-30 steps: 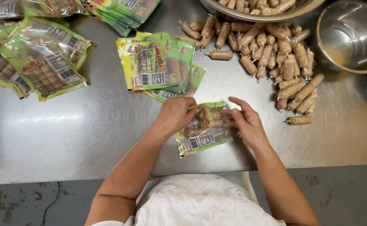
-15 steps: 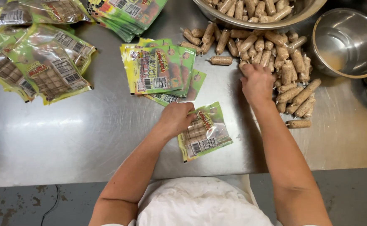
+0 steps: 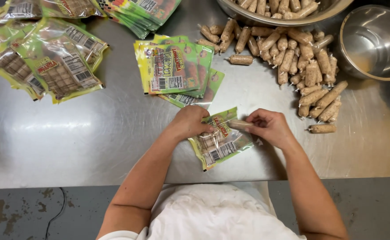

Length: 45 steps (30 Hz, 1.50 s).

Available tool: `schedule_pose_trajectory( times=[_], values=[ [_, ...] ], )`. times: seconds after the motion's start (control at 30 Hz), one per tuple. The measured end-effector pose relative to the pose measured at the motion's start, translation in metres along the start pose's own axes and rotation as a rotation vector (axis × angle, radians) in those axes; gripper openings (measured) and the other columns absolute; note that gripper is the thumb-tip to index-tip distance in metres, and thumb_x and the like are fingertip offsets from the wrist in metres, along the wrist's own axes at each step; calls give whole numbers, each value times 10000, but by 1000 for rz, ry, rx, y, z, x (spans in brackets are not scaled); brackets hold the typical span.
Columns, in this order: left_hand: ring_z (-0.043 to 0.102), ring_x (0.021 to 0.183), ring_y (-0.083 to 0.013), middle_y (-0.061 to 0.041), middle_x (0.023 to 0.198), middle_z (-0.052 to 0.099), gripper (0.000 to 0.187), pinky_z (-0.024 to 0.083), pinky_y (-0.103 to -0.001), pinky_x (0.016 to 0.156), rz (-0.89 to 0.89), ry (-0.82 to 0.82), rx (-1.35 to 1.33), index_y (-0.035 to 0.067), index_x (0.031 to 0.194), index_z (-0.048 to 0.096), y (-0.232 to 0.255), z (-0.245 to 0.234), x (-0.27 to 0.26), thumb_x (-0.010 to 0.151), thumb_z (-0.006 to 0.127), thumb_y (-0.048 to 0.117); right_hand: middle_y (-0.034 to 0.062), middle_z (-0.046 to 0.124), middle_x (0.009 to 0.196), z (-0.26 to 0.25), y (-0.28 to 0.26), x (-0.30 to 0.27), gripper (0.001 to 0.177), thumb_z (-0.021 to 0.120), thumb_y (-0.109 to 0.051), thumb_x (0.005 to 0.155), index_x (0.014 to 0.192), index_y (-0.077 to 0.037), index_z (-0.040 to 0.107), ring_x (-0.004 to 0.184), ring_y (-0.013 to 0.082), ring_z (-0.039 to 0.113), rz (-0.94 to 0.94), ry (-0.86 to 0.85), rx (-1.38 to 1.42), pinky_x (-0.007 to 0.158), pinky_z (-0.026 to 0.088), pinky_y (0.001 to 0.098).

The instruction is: Packaging small sausage-like food items into plastic bags on a production floor.

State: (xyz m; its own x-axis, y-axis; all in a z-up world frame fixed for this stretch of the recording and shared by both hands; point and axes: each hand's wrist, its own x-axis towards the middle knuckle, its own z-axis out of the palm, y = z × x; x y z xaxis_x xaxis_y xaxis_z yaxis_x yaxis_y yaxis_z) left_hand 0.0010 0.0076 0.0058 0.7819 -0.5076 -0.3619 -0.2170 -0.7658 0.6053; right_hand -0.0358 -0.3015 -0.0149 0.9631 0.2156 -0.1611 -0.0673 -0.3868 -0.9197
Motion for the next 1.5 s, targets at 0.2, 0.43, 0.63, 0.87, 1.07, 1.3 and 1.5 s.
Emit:
schedule_pose_trajectory(
  times=[0.2,0.43,0.63,0.87,1.07,1.3,1.5],
  values=[
    [740,970,-436,-122,837,789,273,582,-526,831,-50,160,-59,159,979,820,3,-15,-8,886,735,401,115,763,883,47,11,27,294,827,14,867,1119,-38,685,771,146,758,-10,99,242,739,644,277],
    [750,946,-409,-116,830,784,215,591,-520,823,-58,218,4,196,914,821,-20,6,13,864,742,390,212,771,941,62,-40,19,543,620,-226,1043,1539,-120,424,825,198,747,31,-81,440,769,645,349],
    [741,956,-450,-168,858,780,209,590,-560,838,-35,242,8,167,923,811,-12,6,12,869,731,353,161,774,880,62,-46,15,843,687,95,877,1612,-170,371,723,147,717,-7,-278,396,692,621,269],
    [726,983,-481,-221,907,753,238,578,-586,869,-59,314,-18,138,1039,716,1,5,-30,964,627,345,251,764,1109,46,-41,13,798,620,84,907,1631,-127,359,958,250,727,-30,-245,412,871,592,394],
    [699,919,-409,-180,931,735,148,519,-529,819,-202,500,-273,188,1101,596,-34,-50,-123,1031,508,284,301,700,1205,-11,-45,-4,459,591,8,986,1435,-60,525,1072,400,725,-152,69,678,937,619,468],
    [637,929,-216,-57,1065,710,135,513,-373,802,-471,1025,-227,163,1142,685,-230,-128,-227,1029,616,190,253,722,1091,-33,9,-36,222,604,-12,1022,1239,-29,651,903,353,731,-76,229,743,794,640,395],
    [646,1063,-405,-192,1181,686,431,510,-527,907,-135,1384,472,5,1246,670,-197,-111,-215,873,883,39,215,733,1008,-19,30,-59,142,608,-33,1040,1177,-34,648,828,286,732,62,382,658,702,619,334]
  ],
)
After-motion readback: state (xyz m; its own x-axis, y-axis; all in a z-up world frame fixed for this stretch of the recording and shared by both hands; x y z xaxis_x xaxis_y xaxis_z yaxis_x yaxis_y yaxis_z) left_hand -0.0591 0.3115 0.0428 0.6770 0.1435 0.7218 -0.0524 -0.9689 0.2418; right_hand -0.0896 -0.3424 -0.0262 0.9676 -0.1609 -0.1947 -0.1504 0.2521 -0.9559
